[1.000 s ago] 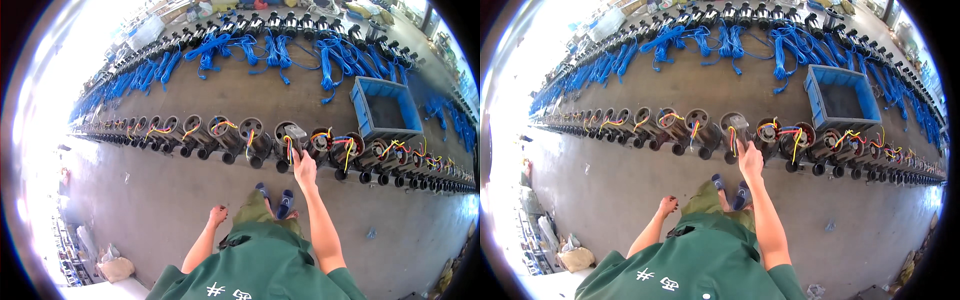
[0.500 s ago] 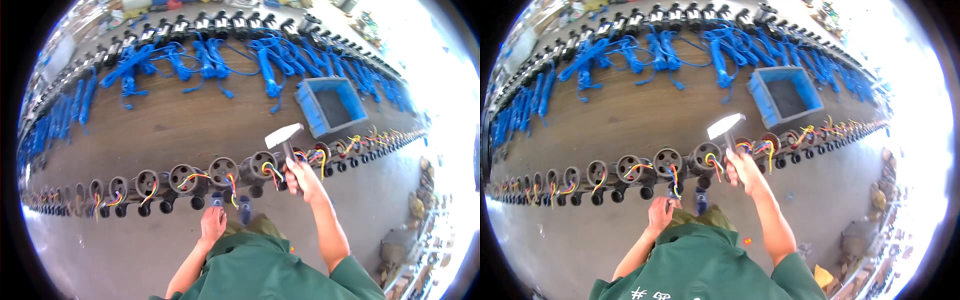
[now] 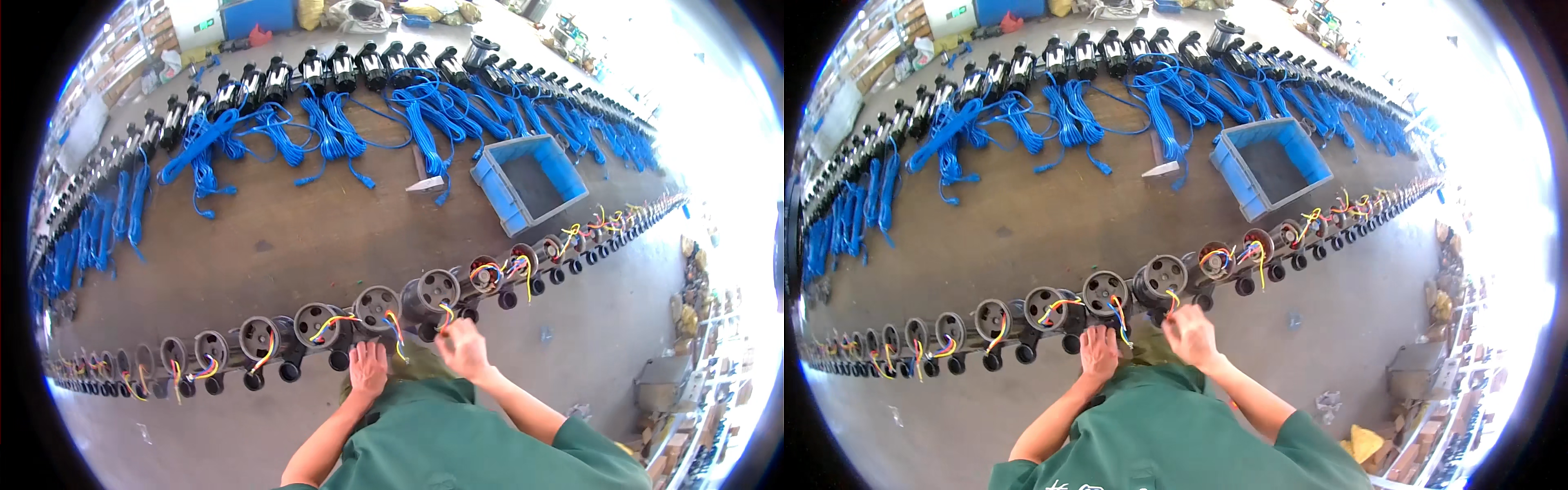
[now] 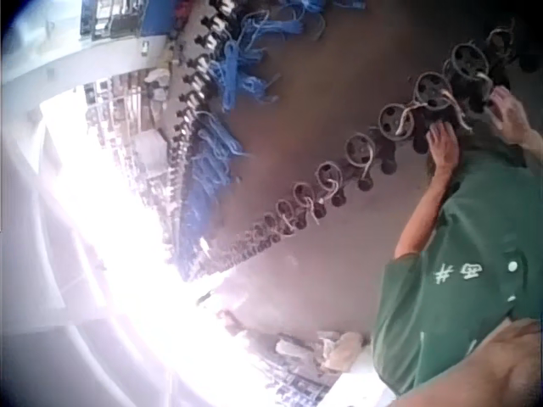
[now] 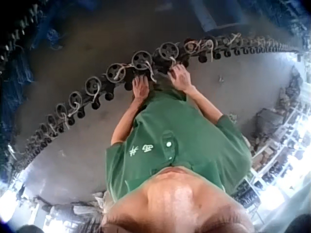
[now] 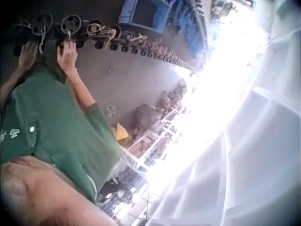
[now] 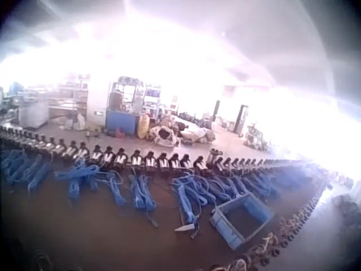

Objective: The person assembles industrial pumps by inserting components into the pump bodies and using a hammer to seat the internal parts.

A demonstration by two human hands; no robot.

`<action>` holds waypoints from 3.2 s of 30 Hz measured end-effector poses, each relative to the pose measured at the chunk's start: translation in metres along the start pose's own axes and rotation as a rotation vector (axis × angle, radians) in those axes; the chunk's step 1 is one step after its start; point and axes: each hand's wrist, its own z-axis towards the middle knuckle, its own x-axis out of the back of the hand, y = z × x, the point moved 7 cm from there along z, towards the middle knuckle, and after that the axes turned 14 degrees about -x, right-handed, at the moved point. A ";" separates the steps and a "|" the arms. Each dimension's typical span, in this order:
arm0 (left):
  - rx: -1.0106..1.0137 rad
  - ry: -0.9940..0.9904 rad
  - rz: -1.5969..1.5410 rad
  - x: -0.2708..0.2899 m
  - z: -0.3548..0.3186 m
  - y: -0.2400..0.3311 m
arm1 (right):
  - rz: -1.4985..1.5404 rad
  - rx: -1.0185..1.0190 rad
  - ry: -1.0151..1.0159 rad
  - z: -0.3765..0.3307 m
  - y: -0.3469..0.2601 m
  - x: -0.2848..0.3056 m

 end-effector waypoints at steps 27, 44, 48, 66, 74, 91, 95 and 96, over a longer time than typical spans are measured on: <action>1.197 0.054 -0.402 -0.002 -0.258 -0.005 | -0.286 0.749 -0.520 -0.004 0.065 -0.121; 0.228 0.102 -0.549 0.084 -0.129 -0.024 | -0.379 0.185 -0.136 -0.020 0.039 -0.104; -0.093 0.051 -0.258 0.051 -0.032 0.021 | -0.337 0.238 -0.099 -0.024 0.045 -0.098; 0.248 0.194 -0.106 0.099 0.146 -0.043 | -0.006 0.424 -0.317 0.114 -0.017 -0.035; 0.486 0.134 -0.072 0.082 0.181 -0.115 | 0.025 0.086 -0.151 0.200 -0.028 -0.056; 0.824 0.054 -0.207 0.066 0.283 -0.315 | -0.044 -0.244 -0.223 0.398 -0.067 -0.137; 1.351 0.330 -0.520 0.085 0.192 -0.245 | 0.256 -0.420 0.218 0.332 -0.023 -0.060; 1.546 0.366 -0.818 0.086 0.180 -0.209 | 0.322 -0.537 0.268 0.301 -0.007 -0.054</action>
